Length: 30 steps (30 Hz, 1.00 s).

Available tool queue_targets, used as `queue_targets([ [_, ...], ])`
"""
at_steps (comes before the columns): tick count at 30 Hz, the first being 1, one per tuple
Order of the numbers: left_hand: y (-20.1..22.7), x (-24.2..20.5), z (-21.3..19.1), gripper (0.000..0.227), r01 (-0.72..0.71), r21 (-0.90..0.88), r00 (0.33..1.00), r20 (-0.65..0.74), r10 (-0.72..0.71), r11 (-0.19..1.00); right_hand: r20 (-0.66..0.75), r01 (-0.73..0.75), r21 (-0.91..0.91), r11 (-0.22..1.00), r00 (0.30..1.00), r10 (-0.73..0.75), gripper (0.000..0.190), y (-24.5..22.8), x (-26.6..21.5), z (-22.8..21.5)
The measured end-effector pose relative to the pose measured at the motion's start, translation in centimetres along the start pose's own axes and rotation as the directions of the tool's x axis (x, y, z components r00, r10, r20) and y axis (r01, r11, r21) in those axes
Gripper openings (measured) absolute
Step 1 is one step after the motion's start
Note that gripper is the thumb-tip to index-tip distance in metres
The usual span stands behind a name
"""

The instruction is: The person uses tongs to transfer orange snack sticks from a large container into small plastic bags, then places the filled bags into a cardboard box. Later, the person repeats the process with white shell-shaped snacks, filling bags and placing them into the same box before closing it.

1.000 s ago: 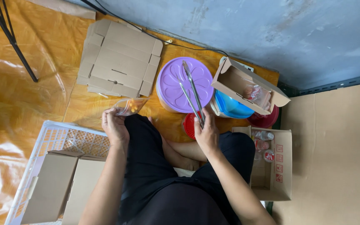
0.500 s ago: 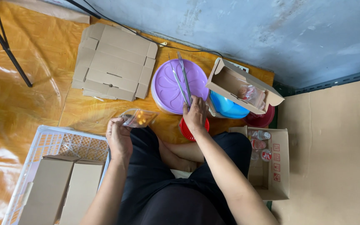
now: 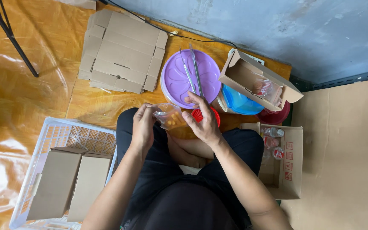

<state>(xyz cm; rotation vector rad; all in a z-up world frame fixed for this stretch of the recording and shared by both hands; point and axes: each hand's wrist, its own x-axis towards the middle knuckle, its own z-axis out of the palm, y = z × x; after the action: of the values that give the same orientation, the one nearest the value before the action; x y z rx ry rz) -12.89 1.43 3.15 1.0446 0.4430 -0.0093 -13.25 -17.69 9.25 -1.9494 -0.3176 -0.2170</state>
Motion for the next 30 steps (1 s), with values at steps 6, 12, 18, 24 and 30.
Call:
queue_targets([
  [6,-0.1,-1.1,2.4,0.02,0.167,0.123,0.982,0.071,-0.176,0.978,-0.057,-0.13,0.12,0.984,0.989,0.137,0.008,-1.0,-1.0,-0.2],
  [12,2.3,-3.3,3.8,0.03,0.088,0.095,0.96,0.256,-0.11,0.992,-0.189,-0.337,0.331,0.881,0.891,0.412,0.013,1.4,-2.7,-0.9],
  [18,2.2,-3.1,4.9,0.022,-0.028,0.178,0.947,0.321,-0.031,0.984,-0.184,-0.342,0.349,0.873,0.888,0.421,0.012,0.8,-3.8,-2.6],
  [24,1.2,-3.4,4.1,0.016,-0.183,0.266,0.917,0.392,0.067,0.946,-0.175,-0.257,0.367,0.894,0.925,0.337,0.011,0.9,-5.3,-4.6],
  [30,3.2,-4.8,5.0,0.014,-0.413,0.381,0.807,0.574,0.139,0.827,-0.2,-0.149,0.334,0.93,0.954,0.225,0.008,-1.1,-7.5,-5.8],
])
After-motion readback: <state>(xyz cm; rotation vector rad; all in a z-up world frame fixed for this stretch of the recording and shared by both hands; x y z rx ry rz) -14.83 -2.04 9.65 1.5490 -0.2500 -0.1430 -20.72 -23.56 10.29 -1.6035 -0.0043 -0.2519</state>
